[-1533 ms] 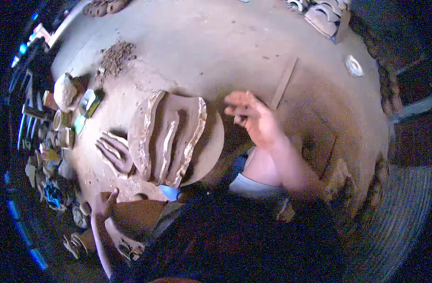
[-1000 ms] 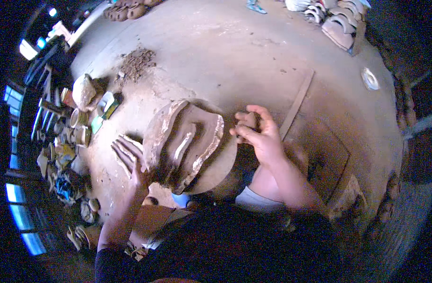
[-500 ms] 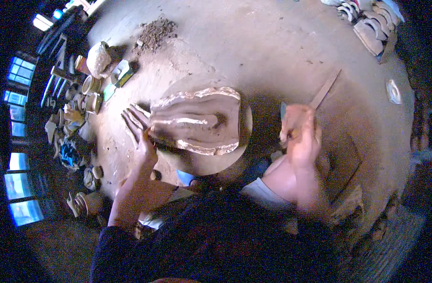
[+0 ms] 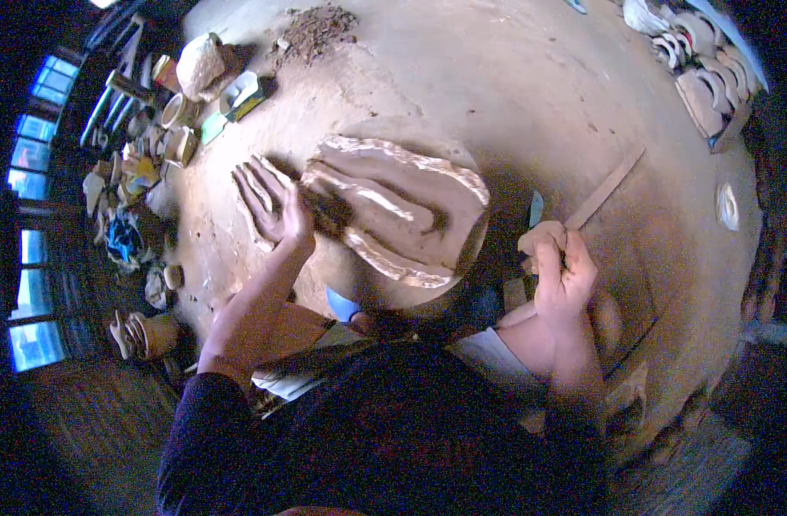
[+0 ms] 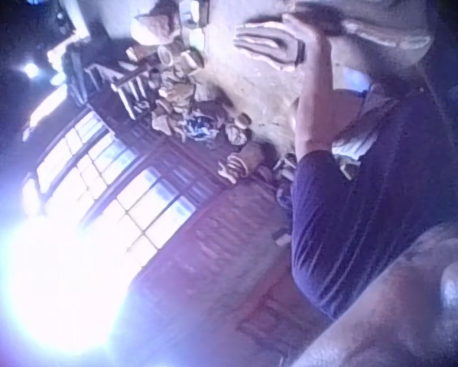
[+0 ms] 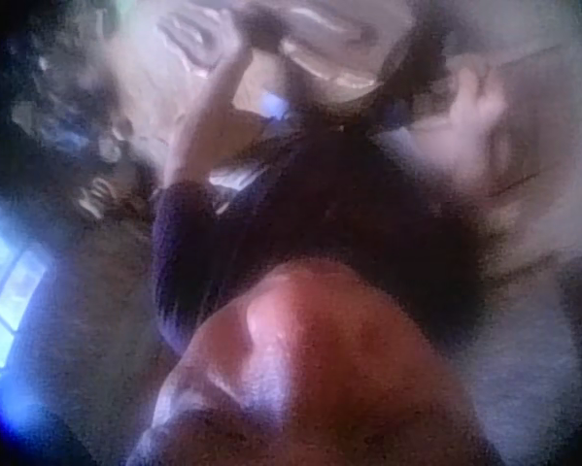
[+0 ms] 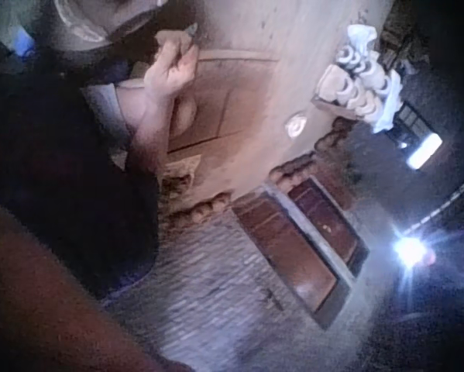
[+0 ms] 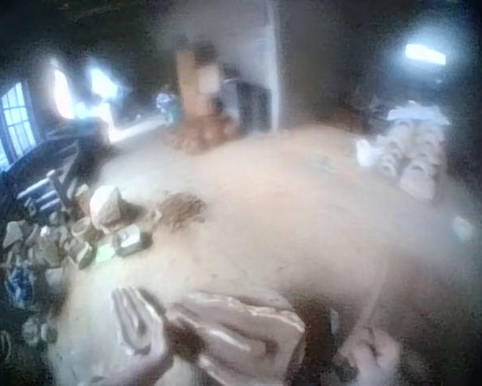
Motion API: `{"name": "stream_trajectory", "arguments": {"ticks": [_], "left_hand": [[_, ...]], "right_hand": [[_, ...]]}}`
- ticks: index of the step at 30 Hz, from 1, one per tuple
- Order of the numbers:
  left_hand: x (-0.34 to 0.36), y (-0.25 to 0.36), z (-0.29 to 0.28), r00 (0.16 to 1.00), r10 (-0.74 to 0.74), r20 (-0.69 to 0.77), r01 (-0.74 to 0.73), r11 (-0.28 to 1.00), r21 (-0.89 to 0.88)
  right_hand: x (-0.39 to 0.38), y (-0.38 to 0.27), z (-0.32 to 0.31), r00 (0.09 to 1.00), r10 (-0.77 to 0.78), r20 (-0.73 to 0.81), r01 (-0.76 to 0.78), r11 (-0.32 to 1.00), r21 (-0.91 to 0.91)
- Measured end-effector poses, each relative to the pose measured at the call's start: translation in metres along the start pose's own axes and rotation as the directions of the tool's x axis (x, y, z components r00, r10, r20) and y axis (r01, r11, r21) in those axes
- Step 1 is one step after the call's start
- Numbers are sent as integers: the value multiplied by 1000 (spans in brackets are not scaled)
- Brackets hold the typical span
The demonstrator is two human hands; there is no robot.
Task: The person rolls pieces of clay between their hands and presses the clay into a mold, shaping and smoothing it along the contours by hand.
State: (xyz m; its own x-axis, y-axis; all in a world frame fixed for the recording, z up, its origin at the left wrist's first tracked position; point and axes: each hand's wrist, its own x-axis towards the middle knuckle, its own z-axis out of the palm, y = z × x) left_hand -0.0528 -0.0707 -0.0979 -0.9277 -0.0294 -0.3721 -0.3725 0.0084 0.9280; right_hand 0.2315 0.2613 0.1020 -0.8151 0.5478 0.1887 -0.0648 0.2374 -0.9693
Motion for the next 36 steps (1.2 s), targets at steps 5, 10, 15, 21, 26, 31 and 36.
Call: {"name": "stream_trajectory", "arguments": {"ticks": [5,10,15,21,26,31,36], "left_hand": [[-7,-11,-9,939,321,120,-342,906,250],[-108,66,21,798,460,389,-589,732,343],[-173,80,23,530,286,798,-589,801,104],[-170,58,13,541,87,836,-324,939,112],[-164,73,11,556,41,830,-64,998,-6],[-142,66,9,620,208,756,-200,974,-104],[-141,92,-8,527,-51,848,-206,961,185]], "right_hand": [[22,10,51,988,-58,144,94,962,-256],[12,-8,86,910,-65,410,241,886,-396],[-11,-19,134,783,-186,593,466,807,-362],[-14,-12,148,693,-89,715,526,742,-417],[-6,-2,150,580,-235,780,763,491,-420],[-1,-17,176,745,-118,657,452,813,-367],[6,3,169,613,-141,777,641,664,-385]]}}
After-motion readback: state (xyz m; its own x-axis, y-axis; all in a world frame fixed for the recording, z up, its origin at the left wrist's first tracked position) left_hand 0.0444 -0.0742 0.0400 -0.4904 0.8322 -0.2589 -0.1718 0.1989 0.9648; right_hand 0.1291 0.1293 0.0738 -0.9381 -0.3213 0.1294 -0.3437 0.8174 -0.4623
